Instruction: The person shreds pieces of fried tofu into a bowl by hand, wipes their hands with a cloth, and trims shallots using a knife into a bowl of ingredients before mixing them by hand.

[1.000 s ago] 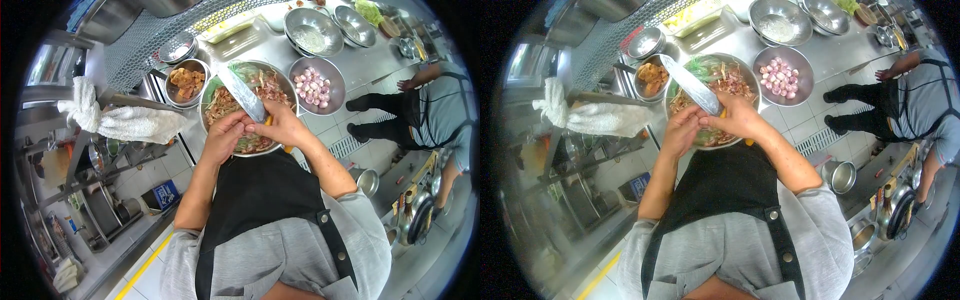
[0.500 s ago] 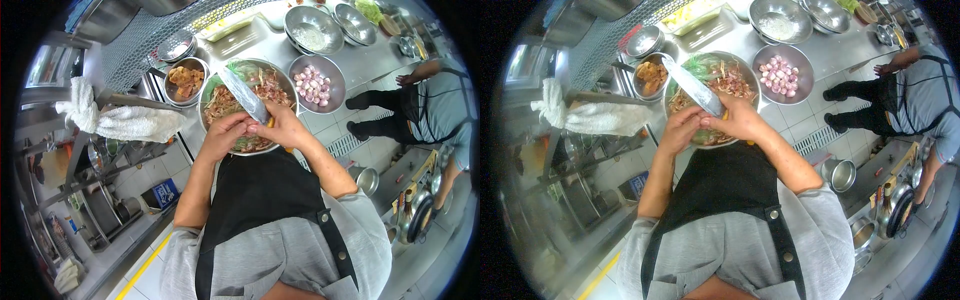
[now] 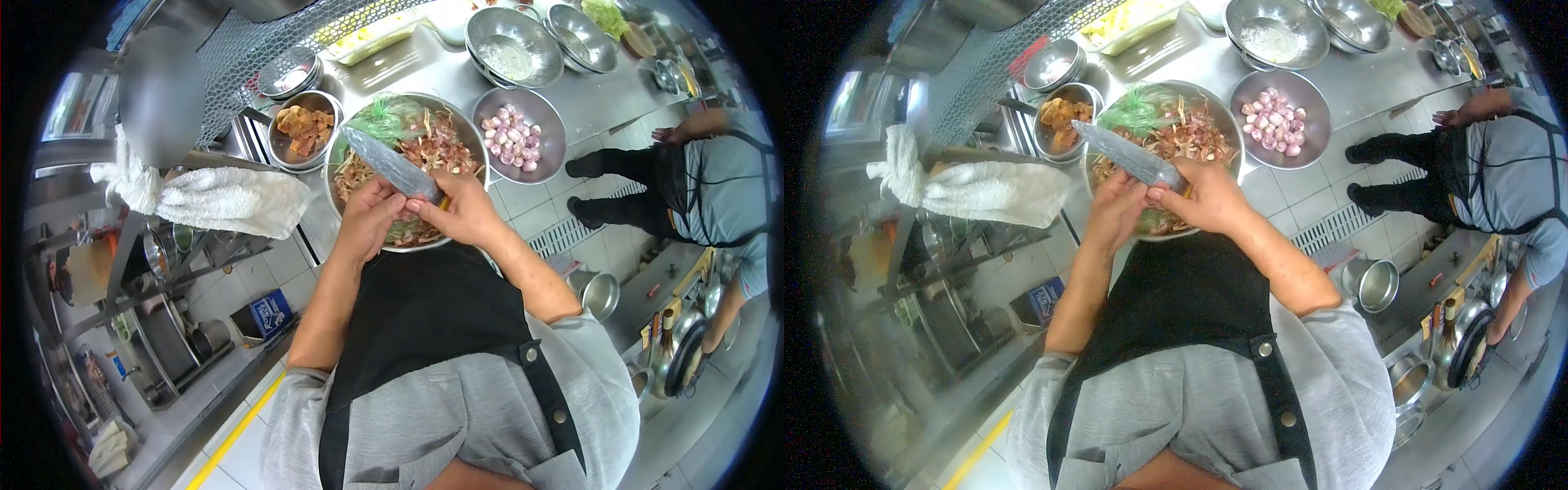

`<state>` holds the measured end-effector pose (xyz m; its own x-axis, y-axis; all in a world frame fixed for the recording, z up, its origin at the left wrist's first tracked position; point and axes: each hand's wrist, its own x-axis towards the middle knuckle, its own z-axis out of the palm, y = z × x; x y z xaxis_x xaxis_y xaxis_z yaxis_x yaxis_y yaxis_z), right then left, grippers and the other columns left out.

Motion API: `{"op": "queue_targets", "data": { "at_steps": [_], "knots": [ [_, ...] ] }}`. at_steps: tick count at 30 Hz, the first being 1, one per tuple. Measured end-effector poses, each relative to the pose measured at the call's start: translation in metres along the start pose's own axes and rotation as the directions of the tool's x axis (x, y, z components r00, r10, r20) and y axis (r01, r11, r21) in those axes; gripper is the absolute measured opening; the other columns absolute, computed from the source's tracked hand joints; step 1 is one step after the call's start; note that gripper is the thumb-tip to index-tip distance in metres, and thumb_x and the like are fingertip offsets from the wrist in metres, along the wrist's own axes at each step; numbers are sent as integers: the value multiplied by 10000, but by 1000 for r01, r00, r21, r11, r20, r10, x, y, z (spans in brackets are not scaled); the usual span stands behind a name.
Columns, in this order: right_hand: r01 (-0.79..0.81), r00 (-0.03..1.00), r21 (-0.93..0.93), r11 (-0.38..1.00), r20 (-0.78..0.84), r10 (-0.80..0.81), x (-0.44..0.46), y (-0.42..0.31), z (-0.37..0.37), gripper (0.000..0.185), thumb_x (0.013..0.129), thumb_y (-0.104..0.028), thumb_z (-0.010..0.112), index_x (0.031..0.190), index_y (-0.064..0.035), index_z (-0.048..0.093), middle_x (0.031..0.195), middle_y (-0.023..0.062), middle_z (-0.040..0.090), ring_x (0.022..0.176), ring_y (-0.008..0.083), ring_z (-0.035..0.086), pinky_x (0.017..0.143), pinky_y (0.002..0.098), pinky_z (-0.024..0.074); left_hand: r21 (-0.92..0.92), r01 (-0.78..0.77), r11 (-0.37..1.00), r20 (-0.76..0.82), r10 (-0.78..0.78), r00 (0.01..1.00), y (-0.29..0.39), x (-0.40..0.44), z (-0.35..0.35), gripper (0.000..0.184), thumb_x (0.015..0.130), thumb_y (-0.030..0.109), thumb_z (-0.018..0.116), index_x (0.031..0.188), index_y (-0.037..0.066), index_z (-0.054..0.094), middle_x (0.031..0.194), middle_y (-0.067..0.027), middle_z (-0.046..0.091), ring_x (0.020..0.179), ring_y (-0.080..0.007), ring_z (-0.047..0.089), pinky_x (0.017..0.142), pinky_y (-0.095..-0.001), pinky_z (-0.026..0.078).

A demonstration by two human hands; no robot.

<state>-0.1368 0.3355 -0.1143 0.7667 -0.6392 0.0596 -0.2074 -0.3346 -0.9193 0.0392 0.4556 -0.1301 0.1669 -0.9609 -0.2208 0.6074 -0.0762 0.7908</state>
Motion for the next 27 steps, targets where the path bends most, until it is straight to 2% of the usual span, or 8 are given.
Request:
{"op": "queue_targets", "data": {
  "at_steps": [3,5,8,12,18,20,24,27],
  "knots": [
    [69,998,-118,991,6,-68,-3,-5,-8,410,874,-404,832,971,-22,717,808,216,681,735,425,684,671,467,534,-88,-52,995,-97,43,994,-6,4,-4,310,1028,105,654,1319,16,593,1279,-114,686,1077,-217,693,928,-352,562],
    [43,998,-100,994,-37,-47,-7,-13,-11,299,855,-270,856,928,-22,707,773,133,678,675,248,650,662,376,516,-95,-38,995,-126,26,992,-6,0,-20,328,1030,102,650,1340,14,590,1288,-123,681,1088,-216,688,943,-352,561],
    [-117,992,-112,987,-48,113,-4,-9,-14,348,831,-278,874,988,-17,705,795,141,684,682,272,646,673,383,524,-94,-24,995,-166,8,986,1,-3,-27,380,1033,94,640,1399,15,574,1311,-142,671,1108,-216,679,976,-358,557],
    [-104,994,-207,973,8,108,0,-11,-22,413,831,-296,880,1071,-15,696,826,149,699,709,289,672,686,399,532,-146,-41,988,-177,15,984,7,-6,-27,467,1037,78,627,1489,13,528,1369,-178,652,1150,-238,674,1021,-371,552],
    [-45,999,-96,994,12,46,9,-8,-16,467,847,-333,866,1134,-8,694,884,193,717,789,381,707,701,429,539,-55,-77,996,-134,69,989,13,-9,-21,452,1043,72,611,1478,-14,520,1437,-214,613,1247,-292,656,1071,-390,540],
    [-126,991,-185,975,30,134,17,10,-12,470,854,-345,858,1130,1,702,909,206,716,798,386,705,704,430,536,-34,-77,996,-138,71,988,16,-8,-15,430,1041,64,613,1457,-7,532,1434,-211,614,1236,-293,662,1065,-391,543],
    [-37,998,-331,943,-59,18,16,-15,-17,435,877,-320,845,1130,6,706,875,194,702,766,341,706,689,423,530,-13,-70,997,-131,68,989,16,-8,-17,347,1015,24,640,1356,18,576,1419,-202,622,1196,-276,679,1043,-396,554],
    [-5,996,-126,992,-90,-6,16,-25,-18,397,898,-284,832,1141,4,708,840,140,698,743,259,689,686,398,529,21,-106,994,-117,107,987,14,-7,-15,334,971,-46,669,1287,31,595,1340,-164,662,1154,-232,690,1002,-371,569]
  ]
}}
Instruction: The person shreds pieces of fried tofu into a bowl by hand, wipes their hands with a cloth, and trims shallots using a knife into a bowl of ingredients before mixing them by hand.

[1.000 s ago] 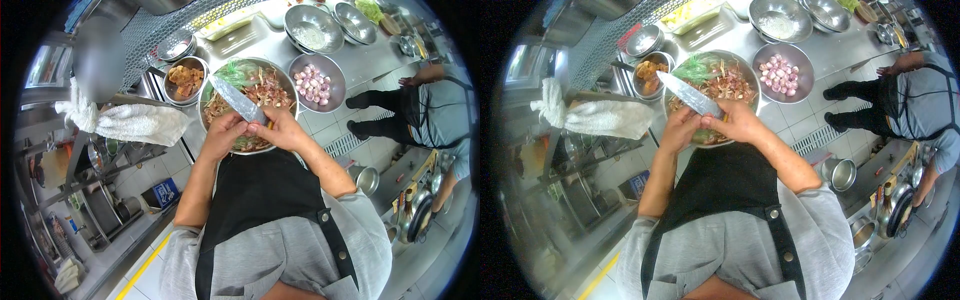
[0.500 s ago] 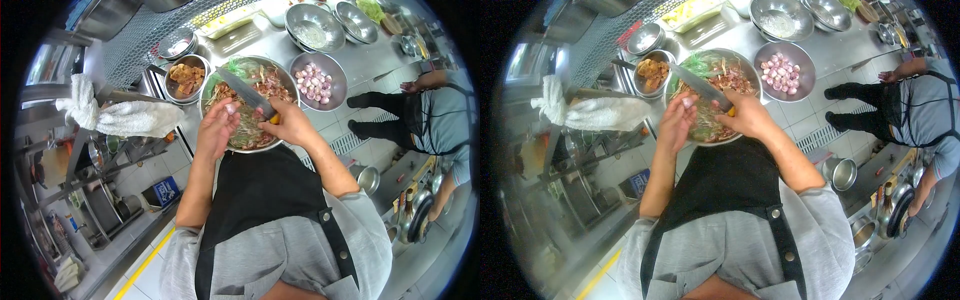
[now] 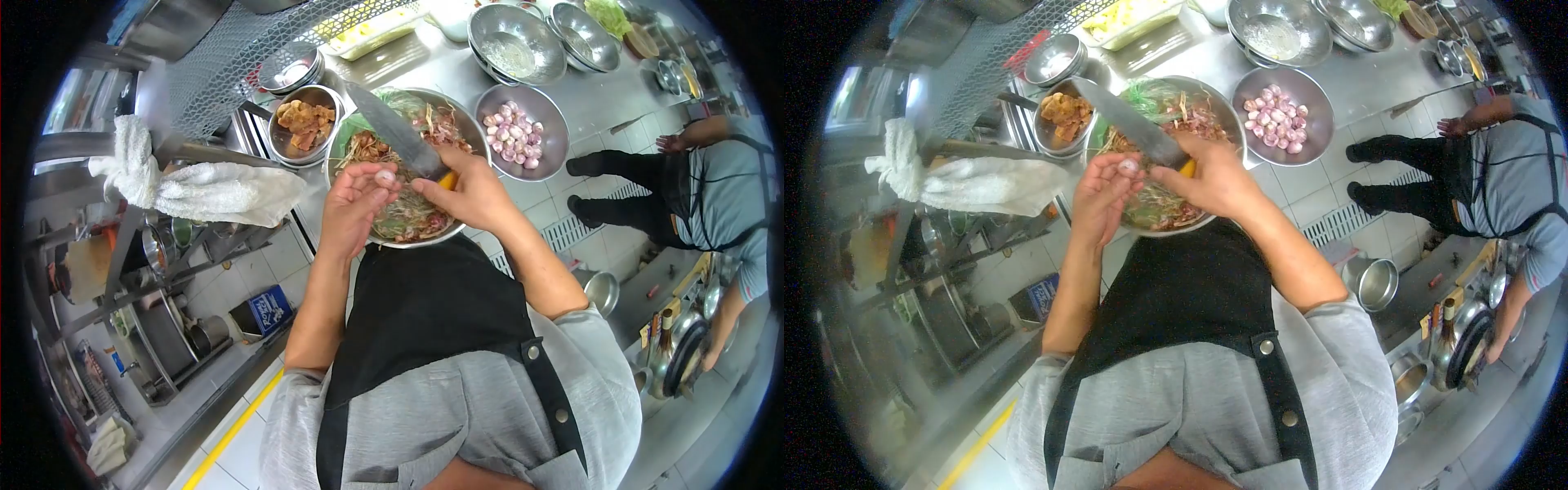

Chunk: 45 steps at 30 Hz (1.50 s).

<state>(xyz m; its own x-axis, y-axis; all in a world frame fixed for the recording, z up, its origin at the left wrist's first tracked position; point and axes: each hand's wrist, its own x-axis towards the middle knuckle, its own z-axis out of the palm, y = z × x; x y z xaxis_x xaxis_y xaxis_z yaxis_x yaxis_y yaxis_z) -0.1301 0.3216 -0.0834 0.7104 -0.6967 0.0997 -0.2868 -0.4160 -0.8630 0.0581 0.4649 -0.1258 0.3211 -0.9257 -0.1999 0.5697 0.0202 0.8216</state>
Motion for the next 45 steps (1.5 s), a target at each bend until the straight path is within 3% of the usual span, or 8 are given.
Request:
{"op": "queue_targets", "data": {
  "at_steps": [2,5,15,18,20,30,32,45],
  "knots": [
    [80,992,244,967,78,-102,1,7,5,369,908,-255,824,1146,3,711,851,91,700,761,188,658,709,363,532,37,-35,999,26,34,999,-4,1,1,350,950,-77,677,1272,29,594,1290,-143,678,1136,-211,692,985,-353,573],
    [-155,965,158,975,238,115,4,-13,-4,482,890,-402,810,1196,-38,730,1007,227,747,940,403,732,852,454,556,88,-86,992,71,79,994,-1,2,6,377,920,-127,683,1253,25,594,1202,-106,699,1109,-178,695,959,-323,577],
    [-133,961,203,970,266,76,6,-8,-1,427,926,-391,778,1165,-41,727,940,223,742,922,409,734,813,453,554,209,-87,974,112,64,992,4,1,3,347,915,-134,706,1204,19,588,1147,-100,710,1078,-156,705,930,-293,586],
    [-82,970,161,984,239,42,3,-3,2,393,958,-259,773,1249,-2,707,851,84,724,639,119,660,605,301,526,227,-80,971,79,63,995,0,1,3,356,912,-130,716,1207,19,585,1137,-96,711,1062,-155,710,931,-295,588],
    [-80,981,140,987,188,53,2,-3,3,423,928,-373,778,1179,-37,719,954,227,744,925,413,735,815,449,560,213,-111,971,91,93,992,-1,2,7,362,909,-131,719,1210,19,583,1130,-95,711,1058,-156,711,932,-296,588],
    [-86,971,203,975,238,36,1,7,6,429,923,-357,783,1187,-26,708,957,229,746,926,417,741,814,449,566,241,-116,964,116,90,989,0,5,8,368,900,-134,731,1193,24,575,1105,-75,690,1039,-150,700,918,-298,589],
    [24,986,133,991,158,-45,0,11,9,366,962,-260,765,1220,-6,712,862,110,717,726,136,643,686,310,525,214,-105,971,76,91,993,-2,4,14,366,898,-134,735,1183,30,574,1089,-60,670,1030,-142,690,913,-295,588],
    [-148,987,194,970,92,132,-8,10,-4,261,911,-206,814,1037,4,721,787,89,673,676,144,580,646,322,494,138,-83,987,6,83,997,-11,6,-1,361,902,-67,730,1216,42,590,1098,-58,620,899,-149,627,791,-268,539]
  ]
}}
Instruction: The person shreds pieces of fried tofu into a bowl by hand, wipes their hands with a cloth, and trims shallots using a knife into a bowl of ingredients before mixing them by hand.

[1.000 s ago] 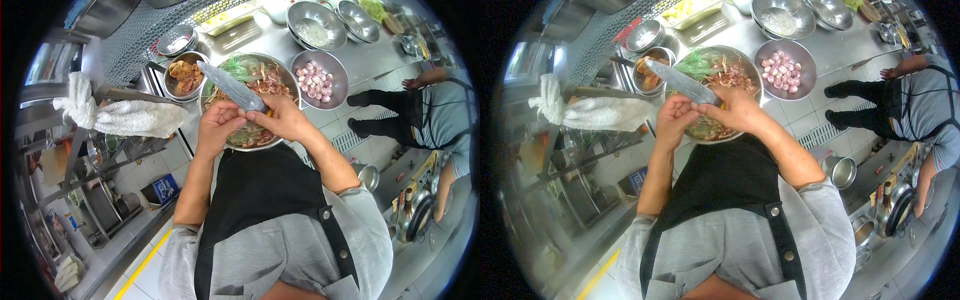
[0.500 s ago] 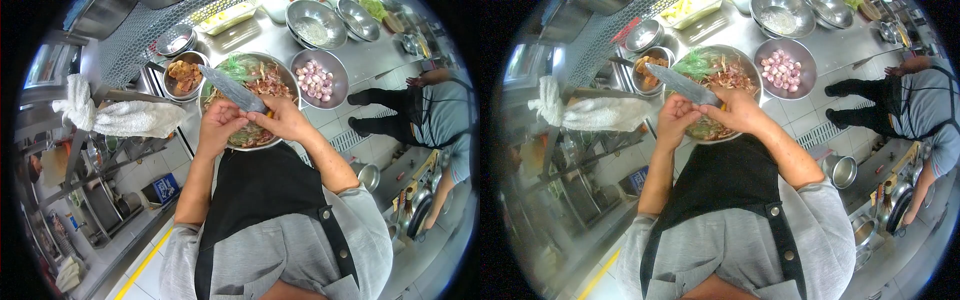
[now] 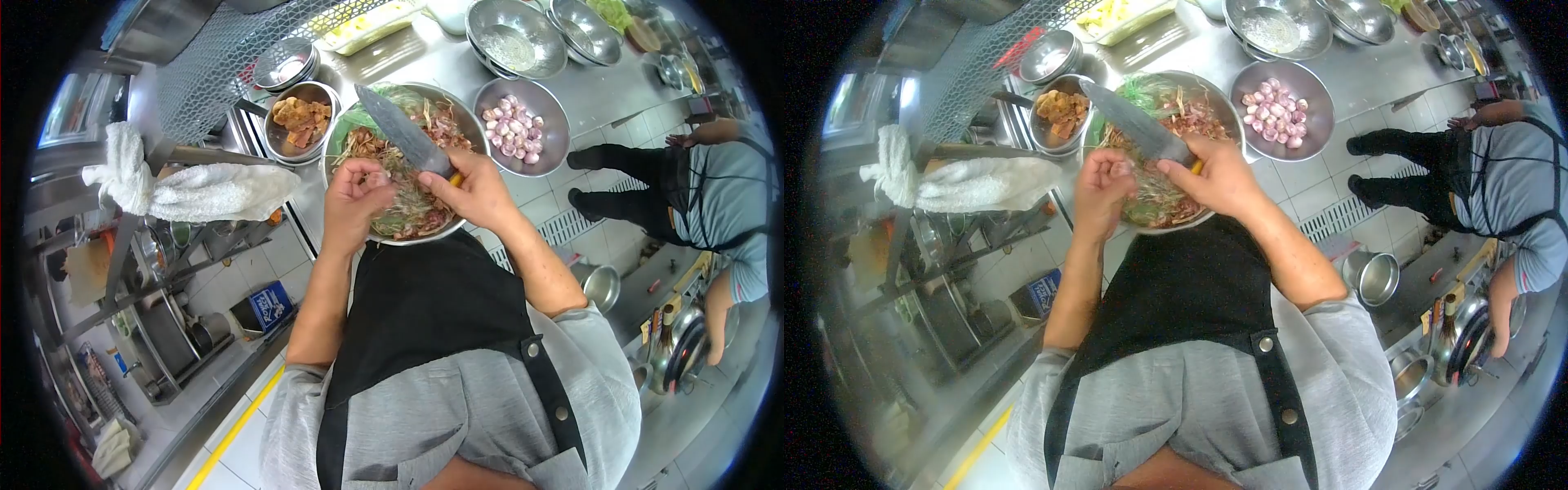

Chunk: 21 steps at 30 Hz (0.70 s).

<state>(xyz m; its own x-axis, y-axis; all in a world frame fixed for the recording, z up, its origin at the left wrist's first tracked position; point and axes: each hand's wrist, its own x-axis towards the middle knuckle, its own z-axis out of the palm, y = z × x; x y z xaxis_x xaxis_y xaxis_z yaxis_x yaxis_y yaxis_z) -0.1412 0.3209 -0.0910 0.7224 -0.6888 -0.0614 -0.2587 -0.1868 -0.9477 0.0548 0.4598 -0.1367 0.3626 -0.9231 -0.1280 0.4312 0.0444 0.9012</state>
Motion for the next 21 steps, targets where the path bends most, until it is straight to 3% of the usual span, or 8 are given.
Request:
{"op": "queue_targets", "data": {
  "at_steps": [2,4,6,9,12,14,17,21],
  "knots": [
    [92,996,-172,981,3,-93,3,10,-1,279,882,-187,830,1048,6,718,807,85,681,719,153,604,676,338,504,-21,4,1000,-7,-4,1000,-1,-2,-2,388,918,-50,720,1273,36,588,1159,-76,628,931,-164,637,827,-285,540],
    [74,997,-151,986,44,-68,4,5,-2,309,869,-179,839,1086,0,714,837,91,691,747,154,620,701,340,514,-42,10,999,-12,-10,1000,0,-6,-2,420,934,-32,709,1330,30,587,1220,-95,636,962,-179,646,862,-303,541],
    [58,995,-131,990,88,-47,5,1,-1,345,856,-172,848,1124,-5,709,867,97,701,775,156,636,726,342,524,-175,66,982,10,-66,998,6,-9,-2,453,938,-77,684,1373,8,593,1286,-108,650,1119,-220,687,974,-351,573],
    [52,995,-39,998,90,-48,3,-6,1,430,845,-161,855,1204,2,683,952,121,713,826,172,663,768,339,539,-192,96,977,63,-85,994,10,-11,1,448,949,-69,667,1385,1,587,1325,-125,650,1168,-258,684,1013,-370,566],
    [92,991,-39,995,99,-87,4,-10,3,493,858,-177,854,1263,24,657,1006,143,713,883,181,670,804,332,545,-218,74,973,127,-47,991,8,-9,1,450,939,-82,676,1373,-1,591,1298,-119,662,1162,-239,681,1013,-362,566],
    [100,984,-28,995,149,-94,9,-9,7,532,866,-330,832,1262,-12,676,1067,255,737,1005,389,739,866,432,558,-219,59,974,127,-31,991,3,-8,-1,451,932,-89,682,1364,3,595,1282,-114,667,1157,-225,679,1007,-358,567],
    [134,988,24,991,76,-135,11,-4,16,488,895,-357,809,1226,-17,694,1037,252,740,981,381,741,862,437,557,-213,53,976,112,-30,993,3,-7,2,439,917,-102,693,1333,8,606,1244,-101,675,1135,-197,673,996,-349,571],
    [56,987,71,996,148,-66,10,-11,12,440,908,-344,795,1192,-19,711,999,248,741,948,378,743,845,433,560,-209,61,976,104,-40,994,-3,-4,-1,414,901,-123,698,1279,24,615,1215,-85,668,1087,-168,666,974,-335,580]
  ]
}}
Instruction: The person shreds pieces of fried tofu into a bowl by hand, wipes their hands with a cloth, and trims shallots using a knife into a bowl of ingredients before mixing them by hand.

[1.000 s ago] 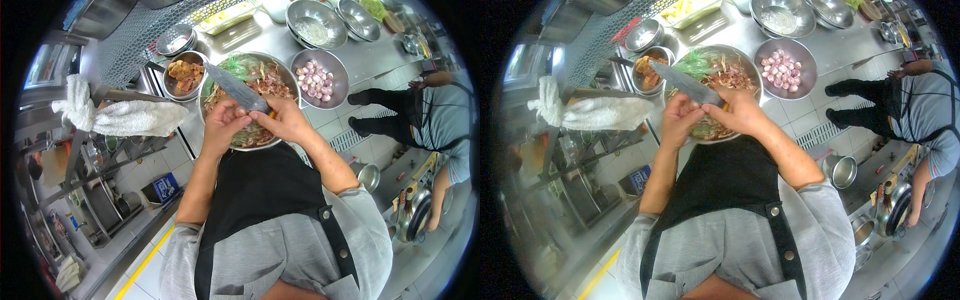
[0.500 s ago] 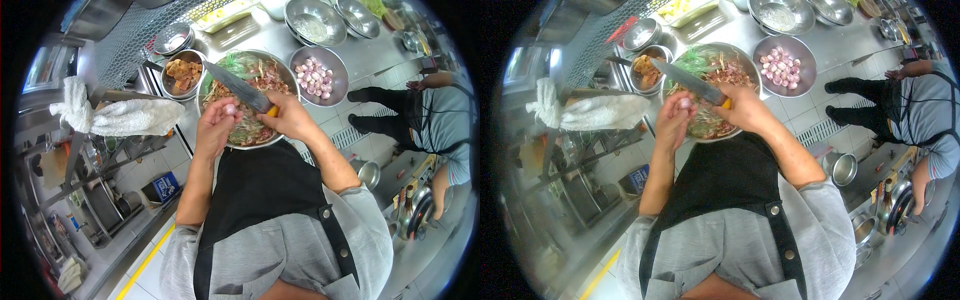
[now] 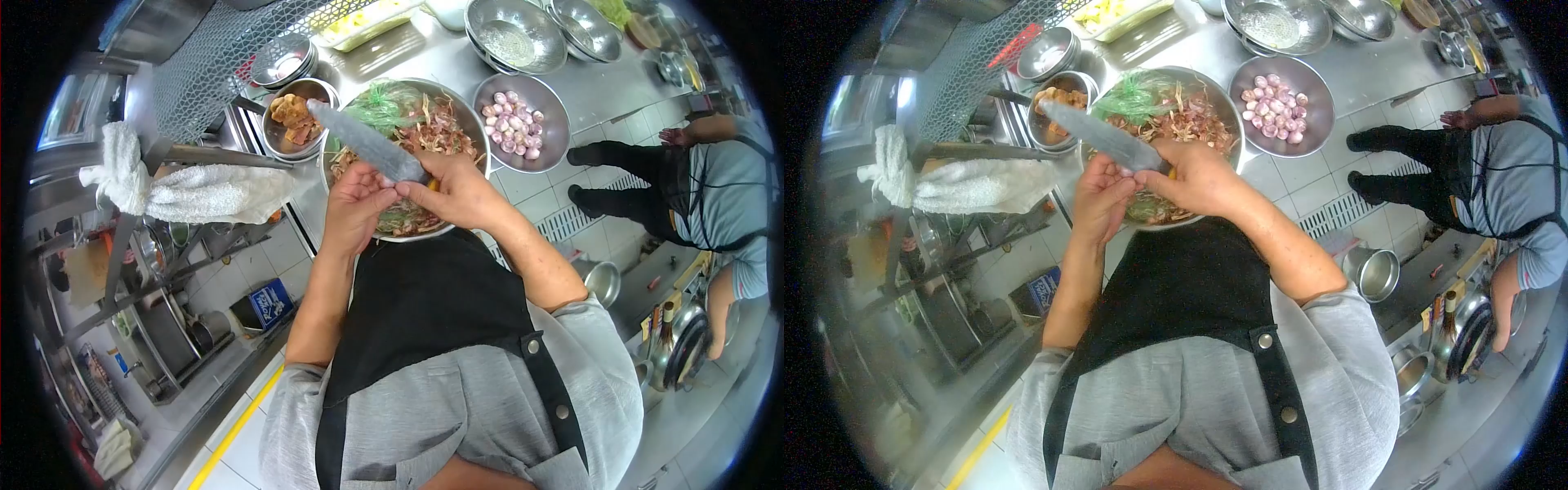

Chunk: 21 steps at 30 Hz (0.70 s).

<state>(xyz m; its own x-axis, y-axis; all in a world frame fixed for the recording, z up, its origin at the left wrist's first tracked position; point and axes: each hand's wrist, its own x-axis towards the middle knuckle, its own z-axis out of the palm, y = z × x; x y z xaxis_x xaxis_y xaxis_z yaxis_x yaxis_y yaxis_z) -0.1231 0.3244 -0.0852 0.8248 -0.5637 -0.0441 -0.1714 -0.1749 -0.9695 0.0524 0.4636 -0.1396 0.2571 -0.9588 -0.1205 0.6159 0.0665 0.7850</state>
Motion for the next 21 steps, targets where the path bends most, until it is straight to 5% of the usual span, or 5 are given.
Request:
{"op": "queue_targets", "data": {
  "at_steps": [3,6,12,14,21],
  "knots": [
    [-62,993,-119,991,93,73,-3,1,-3,388,917,-309,784,1169,-21,721,986,245,741,926,378,745,831,423,563,7,10,1000,-53,-9,999,6,-1,11,413,901,-123,705,1272,31,608,1232,-85,656,1069,-163,666,969,-336,587],
    [-51,999,-149,987,6,52,-6,8,-4,436,900,-196,819,1268,-3,688,937,125,735,784,182,664,743,358,543,143,5,990,-55,3,998,4,1,2,393,916,-103,706,1272,23,599,1253,-89,643,1079,-171,672,968,-347,593],
    [-10,998,-126,992,-64,2,-4,1,-9,486,875,-230,840,1274,0,683,939,139,727,807,203,671,775,359,547,263,-35,964,20,31,999,13,0,6,454,972,-84,654,1407,-3,556,1261,-109,668,1147,-194,685,1001,-347,582],
    [18,998,-149,989,-51,-26,-1,5,-8,534,874,-324,814,1296,-26,679,1065,256,746,1030,411,737,901,446,567,287,-36,957,17,33,999,12,-1,3,467,980,-85,644,1429,-2,549,1247,-109,679,1149,-191,685,1003,-344,580],
    [5,1000,-122,993,-1,-5,8,8,-5,522,908,-413,785,1261,-38,698,1039,246,747,984,423,734,868,471,562,414,-53,909,24,47,999,17,-3,5,412,997,-78,633,1402,-12,590,1176,-90,712,1116,-165,690,989,-325,573]
  ]
}}
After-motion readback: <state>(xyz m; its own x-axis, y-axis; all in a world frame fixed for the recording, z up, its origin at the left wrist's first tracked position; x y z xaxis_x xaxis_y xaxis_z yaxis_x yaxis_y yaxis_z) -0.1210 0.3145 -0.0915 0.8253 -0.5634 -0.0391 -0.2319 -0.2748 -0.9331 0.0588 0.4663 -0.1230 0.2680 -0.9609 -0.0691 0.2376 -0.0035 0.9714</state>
